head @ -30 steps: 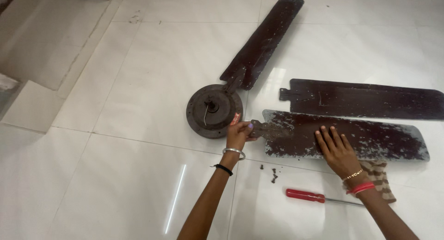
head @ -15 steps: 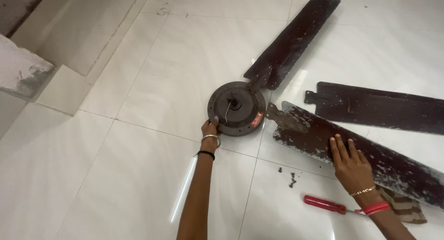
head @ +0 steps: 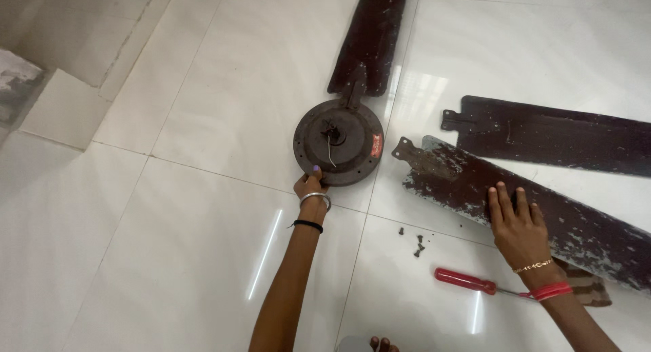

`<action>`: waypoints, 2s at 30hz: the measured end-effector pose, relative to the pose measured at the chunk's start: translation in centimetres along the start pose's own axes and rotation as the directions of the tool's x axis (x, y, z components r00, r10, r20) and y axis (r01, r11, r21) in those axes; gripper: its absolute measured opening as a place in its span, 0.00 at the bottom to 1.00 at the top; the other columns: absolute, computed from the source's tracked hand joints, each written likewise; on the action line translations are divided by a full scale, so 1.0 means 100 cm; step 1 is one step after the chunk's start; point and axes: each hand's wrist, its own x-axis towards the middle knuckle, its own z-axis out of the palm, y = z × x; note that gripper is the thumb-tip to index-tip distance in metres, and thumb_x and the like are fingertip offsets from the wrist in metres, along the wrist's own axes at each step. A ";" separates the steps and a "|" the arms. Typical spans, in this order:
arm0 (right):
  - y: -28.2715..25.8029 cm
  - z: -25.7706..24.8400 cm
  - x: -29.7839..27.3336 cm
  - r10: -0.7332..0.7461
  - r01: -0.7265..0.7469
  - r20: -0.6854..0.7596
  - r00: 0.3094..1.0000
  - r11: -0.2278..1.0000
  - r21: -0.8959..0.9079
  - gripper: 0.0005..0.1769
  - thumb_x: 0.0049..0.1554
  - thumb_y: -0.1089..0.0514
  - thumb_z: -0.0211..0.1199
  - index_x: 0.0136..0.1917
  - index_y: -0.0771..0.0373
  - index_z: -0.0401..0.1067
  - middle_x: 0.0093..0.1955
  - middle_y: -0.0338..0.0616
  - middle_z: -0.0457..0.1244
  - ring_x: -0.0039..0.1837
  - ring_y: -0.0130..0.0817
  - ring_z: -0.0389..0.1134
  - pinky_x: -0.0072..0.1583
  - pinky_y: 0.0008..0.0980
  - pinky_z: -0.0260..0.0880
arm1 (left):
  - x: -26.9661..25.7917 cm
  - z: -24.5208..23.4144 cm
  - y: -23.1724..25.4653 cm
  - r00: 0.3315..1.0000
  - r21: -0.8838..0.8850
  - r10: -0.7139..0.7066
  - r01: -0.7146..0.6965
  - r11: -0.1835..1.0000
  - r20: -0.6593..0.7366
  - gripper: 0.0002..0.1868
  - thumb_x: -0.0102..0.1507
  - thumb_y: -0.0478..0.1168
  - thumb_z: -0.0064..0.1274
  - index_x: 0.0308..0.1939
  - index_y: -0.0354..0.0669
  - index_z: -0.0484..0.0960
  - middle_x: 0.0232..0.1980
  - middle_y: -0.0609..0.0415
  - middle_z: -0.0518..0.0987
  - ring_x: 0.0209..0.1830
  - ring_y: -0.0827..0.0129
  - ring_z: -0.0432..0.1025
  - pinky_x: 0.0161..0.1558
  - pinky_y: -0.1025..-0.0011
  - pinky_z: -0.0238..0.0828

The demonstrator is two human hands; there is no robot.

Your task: The person wipes a detached fan blade with a cloth on a tiled floor, then uses a screwdriver to tighten a screw on the fan motor housing.

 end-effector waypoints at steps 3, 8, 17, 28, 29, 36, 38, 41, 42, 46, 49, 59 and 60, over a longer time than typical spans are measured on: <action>-0.005 0.005 0.001 -0.019 0.019 -0.037 0.999 1.000 0.015 0.31 0.59 0.58 0.53 0.76 0.61 0.57 0.78 0.48 0.55 0.75 0.53 0.61 0.67 0.55 0.69 | -0.013 0.003 -0.004 1.000 -0.037 -0.028 0.028 0.999 0.000 0.18 0.62 0.36 0.58 0.52 0.26 0.77 0.47 0.45 0.79 0.46 0.60 0.74 0.55 0.58 0.79; -0.014 0.009 0.003 -0.065 0.064 -0.027 0.998 0.998 -0.013 0.30 0.61 0.54 0.51 0.76 0.59 0.57 0.78 0.48 0.54 0.76 0.54 0.59 0.70 0.56 0.67 | -0.031 0.006 -0.016 0.995 -0.129 -0.099 0.102 0.986 0.030 0.17 0.61 0.33 0.59 0.51 0.25 0.76 0.46 0.45 0.79 0.46 0.59 0.75 0.58 0.58 0.78; -0.011 0.019 0.016 -0.053 0.051 -0.038 0.998 0.998 -0.044 0.31 0.60 0.51 0.51 0.76 0.56 0.59 0.79 0.44 0.53 0.78 0.54 0.56 0.72 0.56 0.64 | -0.063 0.021 -0.042 0.951 -0.260 -0.230 0.279 0.924 0.206 0.31 0.65 0.46 0.53 0.63 0.25 0.64 0.57 0.34 0.74 0.56 0.50 0.74 0.59 0.60 0.75; -0.017 0.041 0.029 -0.074 0.069 -0.094 0.993 0.996 -0.056 0.31 0.61 0.50 0.53 0.77 0.53 0.59 0.80 0.41 0.54 0.78 0.52 0.57 0.74 0.56 0.61 | -0.100 0.073 -0.101 0.832 0.058 -0.167 0.161 0.985 0.529 0.31 0.68 0.55 0.46 0.64 0.32 0.68 0.64 0.43 0.73 0.62 0.58 0.72 0.66 0.58 0.67; -0.017 0.045 0.029 -0.076 0.072 -0.082 0.994 0.996 -0.054 0.31 0.60 0.50 0.52 0.76 0.52 0.58 0.80 0.40 0.53 0.78 0.52 0.56 0.74 0.56 0.60 | -0.094 0.076 -0.105 0.830 0.033 -0.168 0.178 0.984 0.532 0.29 0.69 0.54 0.47 0.61 0.31 0.70 0.61 0.43 0.75 0.59 0.58 0.72 0.65 0.56 0.69; -0.019 0.056 0.030 -0.094 0.096 0.051 0.994 0.995 -0.041 0.33 0.62 0.50 0.51 0.79 0.52 0.52 0.82 0.43 0.50 0.80 0.51 0.51 0.77 0.55 0.51 | -0.062 0.073 -0.127 0.864 0.163 -0.151 0.081 0.983 0.480 0.19 0.69 0.48 0.48 0.50 0.32 0.78 0.48 0.52 0.78 0.48 0.65 0.74 0.60 0.49 0.74; -0.020 0.049 0.031 -0.085 0.088 0.060 0.995 0.995 -0.044 0.34 0.62 0.51 0.51 0.80 0.53 0.52 0.82 0.44 0.49 0.81 0.50 0.51 0.77 0.52 0.50 | -0.061 0.071 -0.129 0.868 0.210 -0.163 0.070 0.975 0.469 0.19 0.71 0.48 0.47 0.50 0.33 0.78 0.47 0.51 0.75 0.49 0.65 0.72 0.61 0.49 0.73; -0.022 0.033 0.033 -0.065 0.080 0.173 0.983 0.993 -0.082 0.36 0.60 0.53 0.51 0.80 0.52 0.50 0.82 0.43 0.46 0.81 0.42 0.49 0.77 0.53 0.51 | -0.061 0.071 -0.124 0.867 0.213 -0.187 0.096 0.972 0.462 0.19 0.71 0.49 0.46 0.52 0.34 0.78 0.50 0.52 0.75 0.52 0.66 0.72 0.63 0.49 0.69; -0.024 0.027 0.033 -0.051 0.076 0.225 0.973 0.992 -0.104 0.37 0.58 0.54 0.50 0.80 0.51 0.49 0.81 0.42 0.44 0.81 0.38 0.47 0.76 0.54 0.51 | -0.062 0.072 -0.122 0.863 0.201 -0.195 0.112 0.973 0.465 0.19 0.70 0.49 0.46 0.52 0.34 0.78 0.52 0.53 0.75 0.54 0.67 0.73 0.64 0.49 0.67; -0.050 0.005 0.008 -0.082 0.203 -0.299 0.951 0.893 0.401 0.24 0.58 0.58 0.57 0.67 0.65 0.64 0.69 0.52 0.60 0.69 0.44 0.64 0.69 0.52 0.67 | -0.070 0.069 -0.112 0.830 0.111 -0.195 0.161 0.981 0.522 0.24 0.70 0.52 0.43 0.58 0.33 0.74 0.58 0.49 0.77 0.57 0.64 0.73 0.66 0.54 0.67; -0.091 -0.003 -0.011 -0.098 0.225 -0.235 0.967 0.761 0.609 0.14 0.56 0.63 0.64 0.56 0.64 0.75 0.51 0.46 0.70 0.48 0.33 0.73 0.48 0.30 0.77 | -0.078 0.065 -0.107 0.811 0.052 -0.180 0.182 0.982 0.557 0.32 0.70 0.57 0.38 0.62 0.30 0.71 0.61 0.43 0.77 0.60 0.60 0.74 0.66 0.59 0.68; -0.111 -0.017 0.009 0.014 -0.127 0.165 0.986 0.705 0.698 0.06 0.55 0.61 0.63 0.43 0.65 0.75 0.42 0.47 0.68 0.42 0.42 0.71 0.45 0.36 0.75 | -0.078 0.066 -0.087 0.818 0.247 -0.242 0.126 0.961 0.521 0.25 0.63 0.53 0.57 0.54 0.36 0.78 0.55 0.51 0.77 0.54 0.60 0.74 0.58 0.58 0.75; -0.105 -0.019 0.014 0.014 -0.176 0.228 0.974 0.681 0.711 0.07 0.56 0.59 0.63 0.44 0.65 0.76 0.43 0.47 0.69 0.41 0.43 0.71 0.45 0.38 0.75 | -0.075 0.072 -0.089 0.819 0.299 -0.283 0.143 0.943 0.499 0.25 0.61 0.53 0.59 0.52 0.37 0.79 0.55 0.53 0.77 0.54 0.60 0.75 0.57 0.58 0.78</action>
